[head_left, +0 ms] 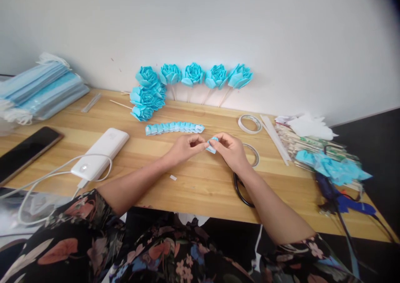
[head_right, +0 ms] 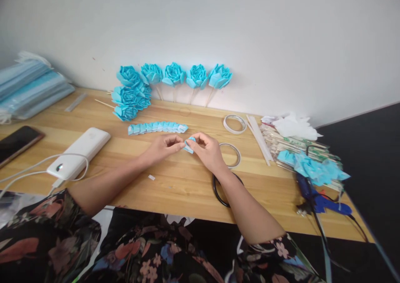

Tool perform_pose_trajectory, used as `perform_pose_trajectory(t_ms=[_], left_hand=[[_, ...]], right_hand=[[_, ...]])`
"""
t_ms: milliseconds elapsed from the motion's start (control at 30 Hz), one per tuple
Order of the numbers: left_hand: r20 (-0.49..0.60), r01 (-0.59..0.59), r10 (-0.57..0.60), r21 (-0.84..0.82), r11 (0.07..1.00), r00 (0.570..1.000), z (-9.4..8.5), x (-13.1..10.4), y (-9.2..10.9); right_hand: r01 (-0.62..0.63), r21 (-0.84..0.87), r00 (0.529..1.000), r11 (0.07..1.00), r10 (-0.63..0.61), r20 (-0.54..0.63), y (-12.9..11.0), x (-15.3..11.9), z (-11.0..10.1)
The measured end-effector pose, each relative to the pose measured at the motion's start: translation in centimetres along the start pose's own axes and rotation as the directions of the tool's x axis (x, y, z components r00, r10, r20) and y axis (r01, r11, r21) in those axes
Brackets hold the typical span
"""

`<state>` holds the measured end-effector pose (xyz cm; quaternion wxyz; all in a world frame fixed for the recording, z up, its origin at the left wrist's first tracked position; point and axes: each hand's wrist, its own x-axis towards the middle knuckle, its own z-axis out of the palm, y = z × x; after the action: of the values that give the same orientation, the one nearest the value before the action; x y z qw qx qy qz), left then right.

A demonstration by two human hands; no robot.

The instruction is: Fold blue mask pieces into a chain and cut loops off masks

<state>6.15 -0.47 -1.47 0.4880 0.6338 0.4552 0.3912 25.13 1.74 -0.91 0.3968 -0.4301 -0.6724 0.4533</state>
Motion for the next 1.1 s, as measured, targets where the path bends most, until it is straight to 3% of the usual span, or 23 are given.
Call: perform_pose_trajectory(t_ms=[100, 633, 833, 1100], left_hand=[[-0.001, -0.005, 0.005, -0.060, 0.998, 1.000, 0.27, 0.08, -0.10], [0.062, -0.017, 0.019, -0.028, 0.999, 0.998, 0.60, -0.08, -0.26], [-0.005, -0.055, 0.054, -0.087, 0.995, 0.999, 0.06, 0.19, 0.26], [-0.034, 0.002, -0.008, -0.187, 0.982, 0.999, 0.27, 0.16, 0.25]], right_hand=[[0.005, -0.007, 1.000, 1.000, -0.005, 0.010, 0.02, -0.01, 0.07], [0.065, -0.080, 0.997, 0.995, -0.068, -0.036, 0.38, 0.21, -0.33], [0.069, -0.063, 0.996, 0.996, -0.072, -0.050, 0.45, 0.28, -0.45], [0.065, -0.032, 0.995, 0.997, -0.067, -0.072, 0.72, 0.35, -0.32]])
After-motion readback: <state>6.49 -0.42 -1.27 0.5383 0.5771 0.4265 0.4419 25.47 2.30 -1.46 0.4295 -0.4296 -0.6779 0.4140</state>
